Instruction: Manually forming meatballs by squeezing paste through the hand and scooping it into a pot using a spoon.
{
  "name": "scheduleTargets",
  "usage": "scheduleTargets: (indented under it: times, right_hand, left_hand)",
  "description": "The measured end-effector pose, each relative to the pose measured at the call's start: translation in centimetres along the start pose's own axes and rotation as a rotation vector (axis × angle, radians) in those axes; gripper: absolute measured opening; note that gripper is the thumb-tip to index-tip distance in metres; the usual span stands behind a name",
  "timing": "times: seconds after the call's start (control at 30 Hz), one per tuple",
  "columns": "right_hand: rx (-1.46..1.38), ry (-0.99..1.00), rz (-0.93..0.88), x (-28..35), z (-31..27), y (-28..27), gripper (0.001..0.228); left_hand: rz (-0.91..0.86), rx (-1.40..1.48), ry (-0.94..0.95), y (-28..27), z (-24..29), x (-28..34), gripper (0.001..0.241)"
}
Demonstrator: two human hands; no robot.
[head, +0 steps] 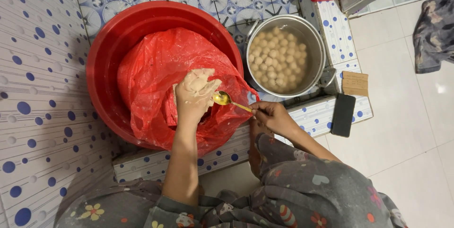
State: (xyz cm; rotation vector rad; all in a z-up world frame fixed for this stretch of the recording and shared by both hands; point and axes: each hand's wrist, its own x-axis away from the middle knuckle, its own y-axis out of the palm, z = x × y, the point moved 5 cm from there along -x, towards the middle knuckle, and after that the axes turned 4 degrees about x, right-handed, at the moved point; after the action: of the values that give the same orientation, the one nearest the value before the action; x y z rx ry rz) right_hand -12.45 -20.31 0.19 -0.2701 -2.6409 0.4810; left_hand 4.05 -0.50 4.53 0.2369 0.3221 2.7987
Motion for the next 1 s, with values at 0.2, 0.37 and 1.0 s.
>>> scheduleTargets:
  times: [0.2,0.37,1.0]
  right_hand:
    - [-0.022,0.010,0.008,0.3,-1.3,-0.4,0.018]
    - [0.058,-0.101,0.156,0.5,-3.5,-2.4,0.020]
    - [0.776,-0.766,0.382,3.6,-17.6,-0.9,0.027]
  left_hand:
    - [0.097,-0.006,-0.103,-1.3,-2.7,-0.8,0.018]
    - [-0.091,0.005,0.106,-0.2,-0.4,-0.9,0.035]
    - [0.082,-0.118,-0.241,-0.8,-4.1,-0.7,0.021]
